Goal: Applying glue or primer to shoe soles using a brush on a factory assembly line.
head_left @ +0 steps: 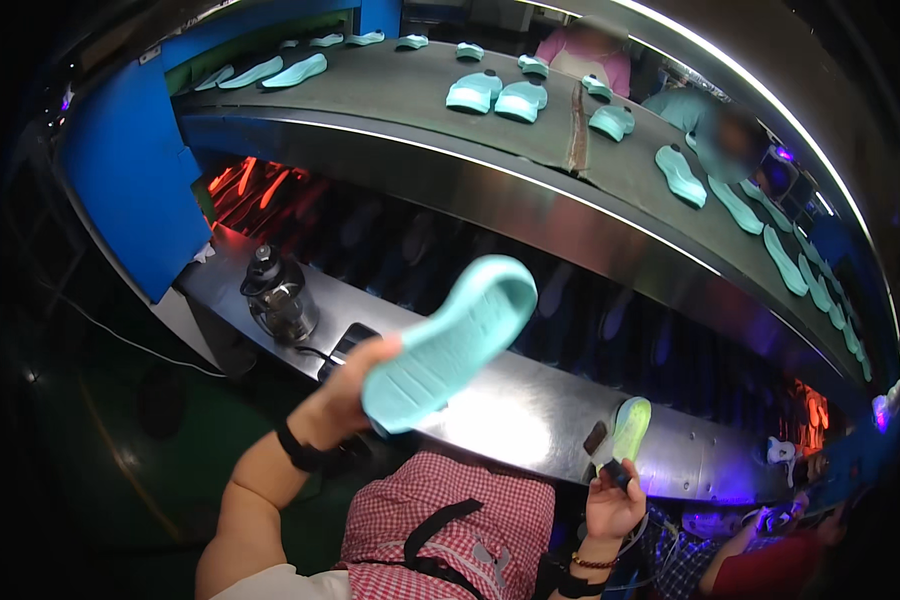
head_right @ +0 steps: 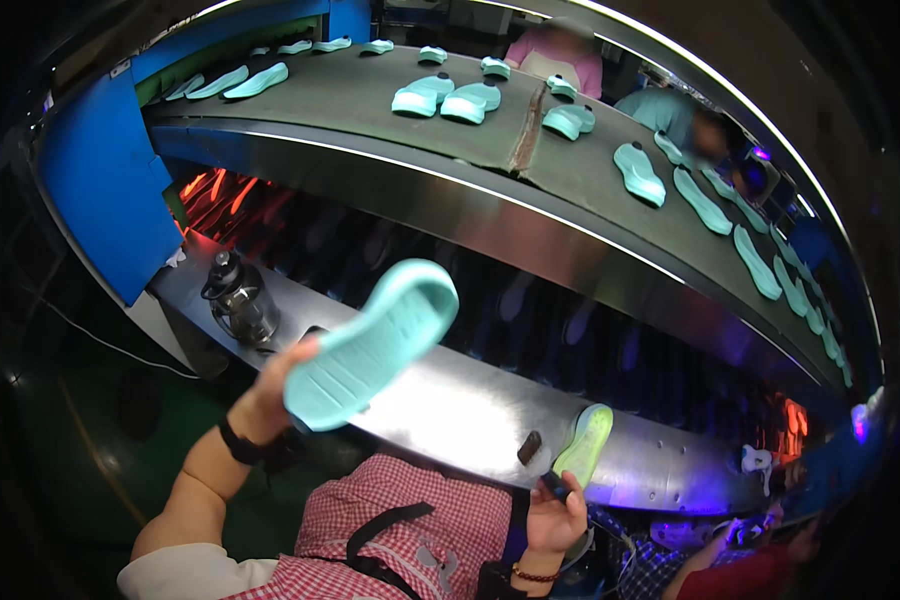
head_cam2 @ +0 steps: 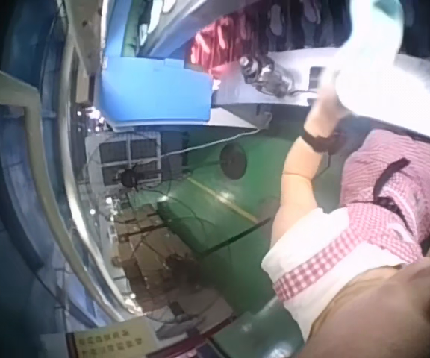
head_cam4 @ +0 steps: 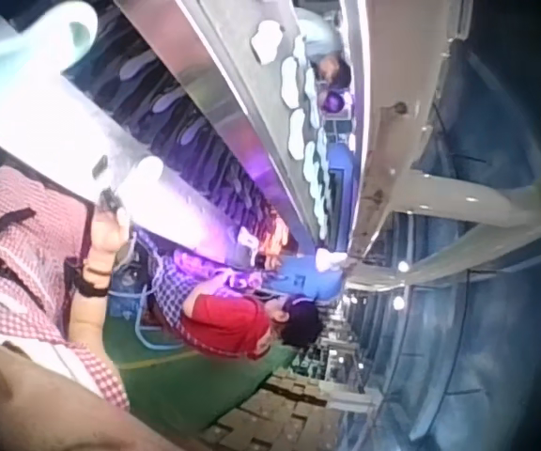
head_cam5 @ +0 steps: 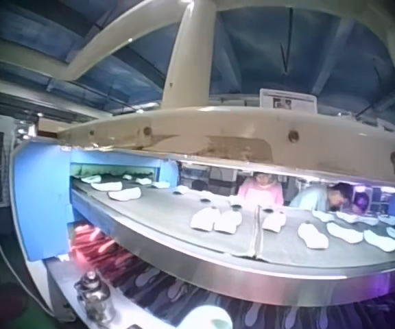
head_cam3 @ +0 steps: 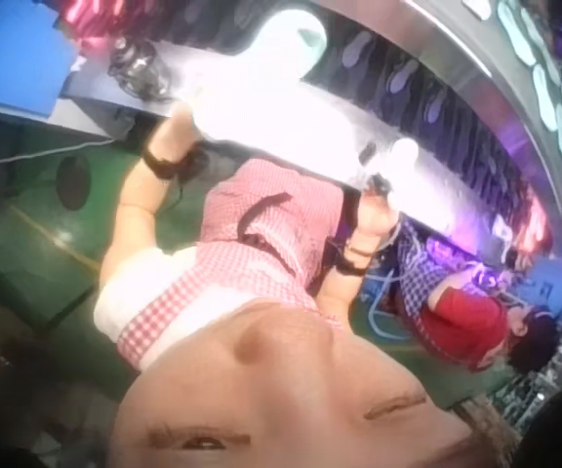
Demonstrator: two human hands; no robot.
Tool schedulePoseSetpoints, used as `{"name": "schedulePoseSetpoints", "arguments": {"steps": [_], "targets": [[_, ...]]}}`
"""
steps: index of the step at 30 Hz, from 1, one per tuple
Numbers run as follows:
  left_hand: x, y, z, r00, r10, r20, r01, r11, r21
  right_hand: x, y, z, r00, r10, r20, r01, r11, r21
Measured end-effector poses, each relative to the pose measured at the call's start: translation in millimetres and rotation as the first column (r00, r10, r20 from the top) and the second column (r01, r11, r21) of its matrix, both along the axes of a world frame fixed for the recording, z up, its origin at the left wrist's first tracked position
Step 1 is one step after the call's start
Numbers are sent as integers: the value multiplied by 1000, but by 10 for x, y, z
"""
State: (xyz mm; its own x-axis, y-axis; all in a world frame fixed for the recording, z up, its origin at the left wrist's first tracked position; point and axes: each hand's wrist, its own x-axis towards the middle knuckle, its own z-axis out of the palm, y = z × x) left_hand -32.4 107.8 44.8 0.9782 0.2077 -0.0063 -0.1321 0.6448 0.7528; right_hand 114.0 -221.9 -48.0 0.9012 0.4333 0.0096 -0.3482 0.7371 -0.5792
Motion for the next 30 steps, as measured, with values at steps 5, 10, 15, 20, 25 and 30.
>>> {"name": "schedulePoseSetpoints", "arguments": {"steps": [5, 10, 15, 20, 25, 30], "targets": [[501, 1071, 1037, 893, 291, 344, -275, 957, -94, 74, 16, -154, 993, 32, -116, -32, 999, 3], [1291, 2114, 1559, 625, 779, -46, -642, 480, -598, 153, 88, -197, 984, 39, -172, -45, 999, -29], [1911, 2004, 1661, 815, 570, 107, -419, 451, 788, 224, -70, -355, 965, -48, -257, 26, 996, -87], [2565, 1557, 1746, 695, 714, 80, 225, -321, 920, 261, -149, -408, 950, -107, -293, 76, 990, -116], [2782, 1882, 1632, 766, 642, -9, 313, -361, 878, 261, -318, -625, 940, -122, -319, 102, 992, -81], [2897, 1574, 1667, 911, 412, 11, 167, -393, 904, 253, -490, -737, 897, -188, -400, 137, 979, -153]]}}
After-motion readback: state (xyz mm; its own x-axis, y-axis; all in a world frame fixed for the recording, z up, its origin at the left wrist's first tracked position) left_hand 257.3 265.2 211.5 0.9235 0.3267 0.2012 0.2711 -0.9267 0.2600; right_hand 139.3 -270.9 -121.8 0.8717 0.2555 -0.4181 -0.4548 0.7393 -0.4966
